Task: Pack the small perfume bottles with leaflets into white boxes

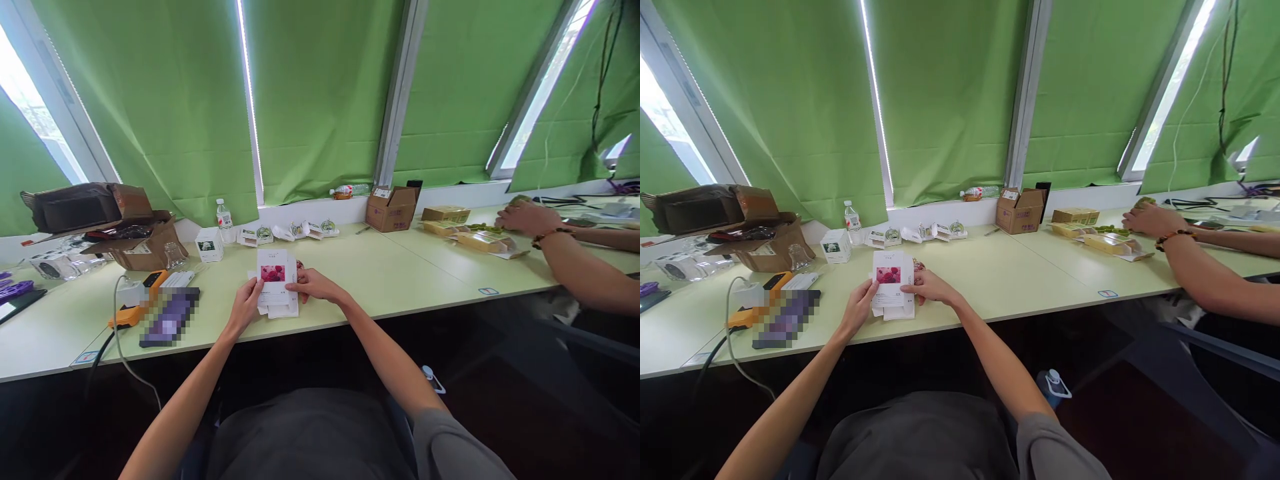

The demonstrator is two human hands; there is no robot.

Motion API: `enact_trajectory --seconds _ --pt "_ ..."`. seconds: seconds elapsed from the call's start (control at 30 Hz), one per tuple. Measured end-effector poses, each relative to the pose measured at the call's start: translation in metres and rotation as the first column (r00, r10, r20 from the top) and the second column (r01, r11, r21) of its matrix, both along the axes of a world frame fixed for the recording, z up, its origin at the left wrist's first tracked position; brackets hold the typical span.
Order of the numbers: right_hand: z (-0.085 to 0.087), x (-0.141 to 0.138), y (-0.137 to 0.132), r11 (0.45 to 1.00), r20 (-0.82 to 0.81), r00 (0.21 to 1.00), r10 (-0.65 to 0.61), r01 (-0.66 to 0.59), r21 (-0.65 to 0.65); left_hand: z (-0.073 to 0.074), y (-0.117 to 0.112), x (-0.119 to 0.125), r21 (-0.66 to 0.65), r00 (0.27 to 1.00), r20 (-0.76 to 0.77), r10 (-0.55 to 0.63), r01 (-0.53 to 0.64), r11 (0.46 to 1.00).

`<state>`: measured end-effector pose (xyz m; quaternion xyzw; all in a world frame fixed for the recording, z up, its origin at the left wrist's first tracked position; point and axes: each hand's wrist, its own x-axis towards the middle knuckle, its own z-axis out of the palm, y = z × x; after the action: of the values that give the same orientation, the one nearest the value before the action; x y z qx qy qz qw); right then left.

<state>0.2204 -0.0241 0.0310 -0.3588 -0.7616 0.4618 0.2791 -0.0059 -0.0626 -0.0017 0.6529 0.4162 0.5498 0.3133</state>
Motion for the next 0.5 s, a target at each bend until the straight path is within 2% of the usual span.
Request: enact_trajectory --seconds 0.2,0.33,0.5 --pt "-0.004 0.0 0.003 0.999 -0.02 0.999 0.048 -0.048 0.017 -0.001 0.002 -0.002 -0.034 0.997 0.076 -0.017 0.02 0.999" --pt "-0.001 0.002 0.002 1.0 0.011 1.0 -0.018 0.017 0.016 0.0 0.001 -0.002 -0.083 0.987 0.152 -0.042 0.055 0.995" --pt "0.007 0.001 -0.005 0.999 -0.078 0.997 -0.008 0.011 0.034 0.002 0.002 -0.001 -0.094 0.991 0.136 -0.015 0.028 0.995"
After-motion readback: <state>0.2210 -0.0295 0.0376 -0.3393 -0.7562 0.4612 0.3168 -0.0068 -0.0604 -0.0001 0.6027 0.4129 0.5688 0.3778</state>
